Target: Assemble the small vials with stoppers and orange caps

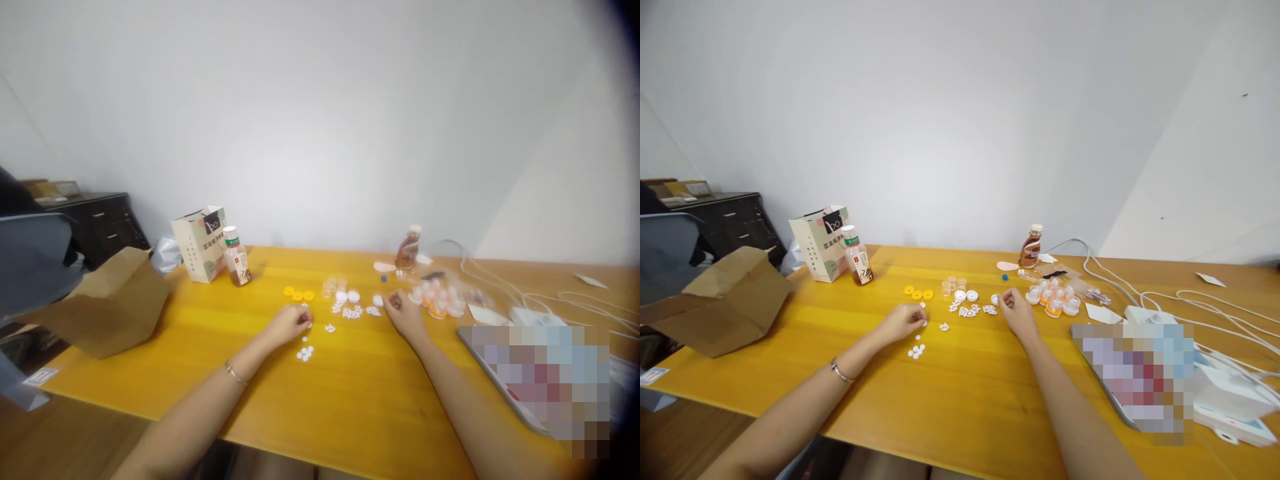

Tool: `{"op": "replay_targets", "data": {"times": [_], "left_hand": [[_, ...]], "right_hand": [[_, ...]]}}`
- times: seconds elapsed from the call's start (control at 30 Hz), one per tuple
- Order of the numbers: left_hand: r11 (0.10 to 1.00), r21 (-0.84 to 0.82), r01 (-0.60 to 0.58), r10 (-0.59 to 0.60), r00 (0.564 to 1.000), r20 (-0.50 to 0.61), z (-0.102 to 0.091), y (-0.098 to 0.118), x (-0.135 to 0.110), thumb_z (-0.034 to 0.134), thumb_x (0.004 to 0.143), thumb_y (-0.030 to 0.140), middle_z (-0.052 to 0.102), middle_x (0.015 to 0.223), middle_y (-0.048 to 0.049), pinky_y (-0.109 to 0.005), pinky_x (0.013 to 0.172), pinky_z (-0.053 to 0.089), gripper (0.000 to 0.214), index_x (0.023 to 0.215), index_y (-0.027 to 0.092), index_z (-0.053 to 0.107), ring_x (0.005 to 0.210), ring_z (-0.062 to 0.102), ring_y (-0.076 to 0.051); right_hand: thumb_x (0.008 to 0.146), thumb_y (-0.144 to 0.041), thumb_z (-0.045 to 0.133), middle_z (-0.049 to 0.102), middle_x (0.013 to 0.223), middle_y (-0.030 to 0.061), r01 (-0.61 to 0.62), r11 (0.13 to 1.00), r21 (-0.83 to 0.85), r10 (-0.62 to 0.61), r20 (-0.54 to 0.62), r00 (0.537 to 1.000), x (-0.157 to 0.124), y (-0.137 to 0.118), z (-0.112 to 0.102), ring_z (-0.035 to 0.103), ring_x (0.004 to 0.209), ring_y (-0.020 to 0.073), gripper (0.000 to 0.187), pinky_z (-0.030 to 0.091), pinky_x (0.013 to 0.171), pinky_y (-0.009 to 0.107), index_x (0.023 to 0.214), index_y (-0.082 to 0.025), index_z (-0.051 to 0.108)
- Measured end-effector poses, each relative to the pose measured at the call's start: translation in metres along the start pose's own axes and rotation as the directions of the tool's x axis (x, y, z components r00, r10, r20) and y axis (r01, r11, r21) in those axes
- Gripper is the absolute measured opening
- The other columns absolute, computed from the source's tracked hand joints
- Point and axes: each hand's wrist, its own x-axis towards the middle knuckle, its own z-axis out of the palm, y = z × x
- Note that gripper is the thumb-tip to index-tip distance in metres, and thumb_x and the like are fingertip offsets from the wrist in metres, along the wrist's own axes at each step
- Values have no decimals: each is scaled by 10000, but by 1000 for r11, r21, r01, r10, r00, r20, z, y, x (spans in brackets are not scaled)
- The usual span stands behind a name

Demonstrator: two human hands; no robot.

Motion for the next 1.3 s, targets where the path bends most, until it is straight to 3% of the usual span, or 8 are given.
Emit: {"op": "replay_targets", "data": {"times": [0.3, 0.43, 0.5, 0.67, 0.93, 1.03, 1.17, 1.3], "left_hand": [[997, 15, -75, 76, 969, -234, 10, 4, 9, 455, 790, 230, 607, 797, -34, -237, 728, 418, 175, 874, 175, 599, 748, 550, -133], [980, 158, 120, -49, 917, -397, -8, -26, 12, 414, 810, 201, 596, 965, -72, -301, 844, 380, 234, 984, 175, 569, 930, 520, -182], [947, 235, 217, -124, 927, -354, -14, -40, 13, 430, 801, 194, 538, 1129, -86, -339, 873, 357, 290, 1073, 187, 529, 1036, 473, -217], [911, 294, 288, -228, 948, -223, -18, -53, 15, 467, 791, 235, 593, 1017, -80, -312, 824, 366, 185, 929, 183, 578, 974, 517, -212], [869, 294, 399, -288, 889, -355, -22, -40, 12, 427, 807, 220, 591, 922, -104, -377, 847, 311, 141, 846, 160, 548, 968, 500, -230], [929, 225, 295, -197, 905, -376, -23, -25, 7, 441, 808, 259, 587, 983, -80, -366, 877, 300, 166, 935, 186, 519, 988, 492, -210], [992, 115, -54, 71, 986, -151, -14, 2, 2, 469, 801, 312, 579, 1052, -52, -331, 907, 298, 240, 1019, 216, 499, 1010, 493, -183], [982, 139, -130, 137, 990, -44, -4, 19, 1, 468, 804, 341, 586, 1052, -43, -343, 914, 286, 257, 1031, 226, 501, 1004, 496, -186]], "right_hand": [[700, -535, 462, 473, 508, -31, 44, 998, 44, -47, 62, 997, -9, -15, 4, 442, 480, 114, 344, 359, 483, 237, 608, -208, 408], [705, -537, 459, 481, 506, -32, 70, 994, 79, -79, 119, 990, -12, -22, 7, 450, 484, 117, 346, 368, 484, 236, 612, -206, 425], [717, -512, 465, 511, 544, -20, 96, 991, 97, -113, 186, 976, -16, -28, 9, 473, 513, 124, 319, 383, 503, 241, 641, -202, 454], [771, -411, 454, 568, 689, 7, 210, 964, 163, -261, 443, 858, -31, -45, 23, 515, 606, 129, 230, 420, 577, 251, 790, -192, 523], [788, -353, 488, 554, 826, 34, 368, 918, 145, -381, 574, 725, -50, -56, 42, 510, 679, 138, 290, 441, 657, 278, 1044, -224, 534], [798, -330, 482, 560, 870, 46, 381, 914, 141, -383, 612, 692, -51, -57, 42, 535, 763, 160, 268, 436, 726, 302, 1035, -241, 568], [796, -347, 482, 566, 841, 50, 360, 924, 125, -356, 625, 695, -49, -56, 40, 548, 752, 166, 239, 440, 710, 299, 944, -223, 622], [793, -377, 479, 565, 801, 42, 352, 929, 113, -343, 619, 707, -47, -55, 37, 547, 712, 158, 246, 437, 679, 287, 894, -216, 635]]}}
